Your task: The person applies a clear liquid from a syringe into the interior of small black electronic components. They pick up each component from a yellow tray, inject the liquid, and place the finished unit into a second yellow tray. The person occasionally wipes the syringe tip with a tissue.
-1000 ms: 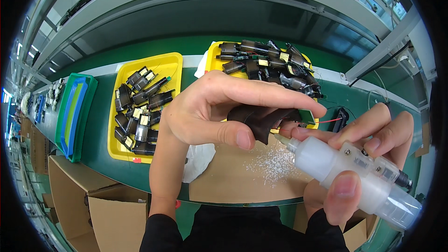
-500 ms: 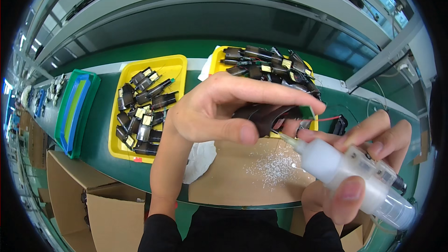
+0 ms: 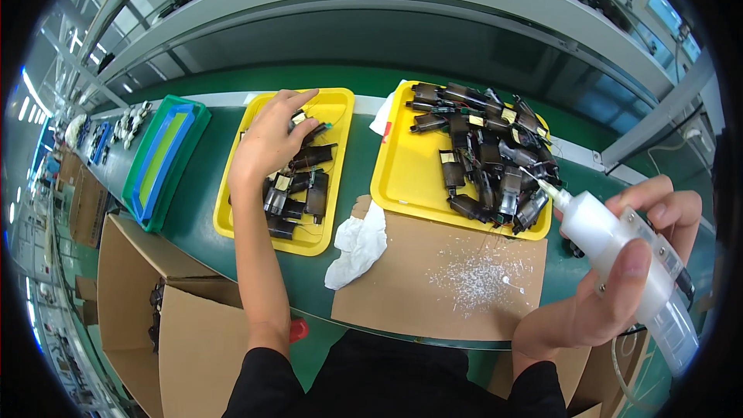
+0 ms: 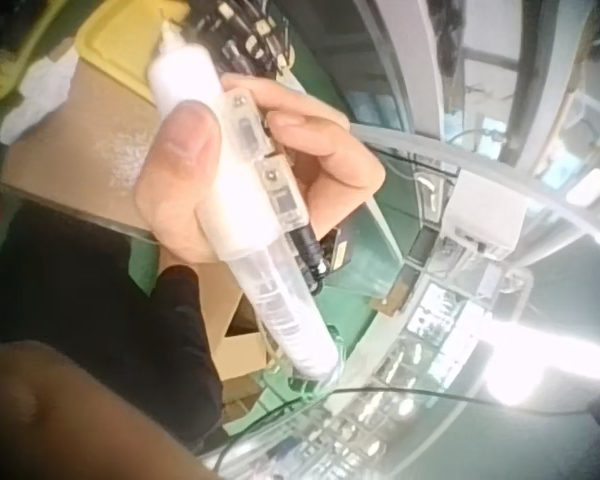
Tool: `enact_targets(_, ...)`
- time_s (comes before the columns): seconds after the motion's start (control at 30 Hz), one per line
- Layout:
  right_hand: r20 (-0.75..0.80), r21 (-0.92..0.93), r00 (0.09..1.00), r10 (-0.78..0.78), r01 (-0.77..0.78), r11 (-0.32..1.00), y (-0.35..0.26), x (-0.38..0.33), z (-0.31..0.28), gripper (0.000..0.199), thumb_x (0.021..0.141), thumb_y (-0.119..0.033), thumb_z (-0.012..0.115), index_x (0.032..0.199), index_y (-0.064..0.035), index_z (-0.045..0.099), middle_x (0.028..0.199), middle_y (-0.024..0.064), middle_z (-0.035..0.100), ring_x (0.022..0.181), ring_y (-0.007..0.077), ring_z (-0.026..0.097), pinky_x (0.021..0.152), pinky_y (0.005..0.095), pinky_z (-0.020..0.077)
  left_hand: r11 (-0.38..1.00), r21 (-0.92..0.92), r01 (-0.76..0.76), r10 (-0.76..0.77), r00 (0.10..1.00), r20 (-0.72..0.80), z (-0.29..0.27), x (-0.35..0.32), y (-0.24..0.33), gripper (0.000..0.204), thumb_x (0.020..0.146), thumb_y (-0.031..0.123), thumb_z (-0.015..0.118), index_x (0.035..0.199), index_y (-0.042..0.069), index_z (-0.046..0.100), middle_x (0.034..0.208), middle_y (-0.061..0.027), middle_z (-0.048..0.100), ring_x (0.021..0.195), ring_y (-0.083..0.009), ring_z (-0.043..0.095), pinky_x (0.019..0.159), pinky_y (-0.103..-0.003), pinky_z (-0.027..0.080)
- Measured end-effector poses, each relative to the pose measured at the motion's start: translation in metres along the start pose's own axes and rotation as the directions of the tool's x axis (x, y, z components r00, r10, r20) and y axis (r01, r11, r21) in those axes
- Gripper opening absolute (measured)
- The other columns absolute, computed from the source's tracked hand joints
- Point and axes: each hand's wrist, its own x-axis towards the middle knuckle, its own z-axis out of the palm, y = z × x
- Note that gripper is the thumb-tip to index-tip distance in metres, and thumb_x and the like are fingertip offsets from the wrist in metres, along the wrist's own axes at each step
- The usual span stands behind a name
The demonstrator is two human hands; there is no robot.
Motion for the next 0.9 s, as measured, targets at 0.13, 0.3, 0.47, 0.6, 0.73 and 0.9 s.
enact_targets(0.13,-0.030,-0.059,1.000,-0.002,0.000,0.998,0.005,0.002,-0.005,0.047,0.076,-0.040,0.060,0.091,-0.0032,0.034,0.077,0.0111,0.045,0.056,0.0142,0.049,0.045,0.0239,0.0486,0.982,-0.119,-0.148,0.158,0.984,0.083,0.044,0.031,0.037,0.027,0.083,0.013,0.056,0.107,0.002,0.060,0.107,-0.0163,0.058,0.101,-0.0314,0.054,0.090,-0.035,0.041)
enact_targets(0.3,-0.015,-0.030,1.000,-0.018,0.018,0.999,0.005,0.004,-0.007,0.049,0.076,-0.042,0.061,0.091,-0.0032,0.035,0.075,0.0103,0.046,0.053,0.0129,0.051,0.039,0.0212,0.0457,0.971,0.007,-0.239,0.233,0.952,0.198,0.127,0.067,0.072,0.031,0.075,0.016,0.064,0.102,0.000,0.060,0.094,-0.0197,0.062,0.090,-0.0341,0.058,0.082,-0.040,0.046)
enact_targets(0.47,-0.054,-0.032,0.999,0.007,-0.008,0.999,0.006,0.004,-0.006,0.049,0.075,-0.042,0.062,0.090,-0.0034,0.035,0.073,0.0095,0.046,0.053,0.0126,0.051,0.039,0.0206,0.0458,0.964,0.113,-0.242,0.217,0.956,0.197,0.147,0.067,0.072,0.041,0.075,0.017,0.065,0.109,-0.001,0.053,0.094,-0.0218,0.060,0.091,-0.0336,0.058,0.079,-0.040,0.046)
enact_targets(0.6,-0.043,-0.064,0.999,-0.018,0.016,0.998,0.011,0.008,-0.011,0.047,0.076,-0.041,0.061,0.089,-0.0037,0.036,0.072,0.0095,0.046,0.053,0.0124,0.051,0.038,0.0204,0.0458,0.967,-0.231,-0.107,0.171,0.945,0.279,0.105,0.043,0.062,0.052,0.081,0.018,0.059,0.127,0.002,0.038,0.093,-0.0183,0.060,0.089,-0.0263,0.058,0.078,-0.036,0.046)
enact_targets(0.73,-0.057,-0.044,0.998,-0.037,0.035,0.998,0.012,0.007,-0.006,0.042,0.076,-0.036,0.061,0.089,-0.0038,0.036,0.073,0.0098,0.046,0.054,0.0123,0.051,0.040,0.0213,0.0456,0.517,-0.855,0.043,0.343,0.905,0.253,0.064,0.030,0.067,0.059,0.089,0.025,0.049,0.139,0.007,0.023,0.094,-0.0129,0.057,0.089,-0.0209,0.054,0.079,-0.033,0.044)
enact_targets(0.9,-0.058,-0.066,0.998,-0.026,0.022,0.998,0.011,0.007,-0.002,0.040,0.074,-0.033,0.061,0.087,-0.0040,0.036,0.072,0.0105,0.046,0.057,0.0121,0.048,0.045,0.0209,0.0444,-0.230,-0.915,0.332,0.526,0.834,0.170,0.055,0.039,0.115,0.061,0.094,0.044,0.030,0.140,0.005,0.017,0.094,-0.0123,0.053,0.084,-0.0196,0.053,0.075,-0.033,0.044)
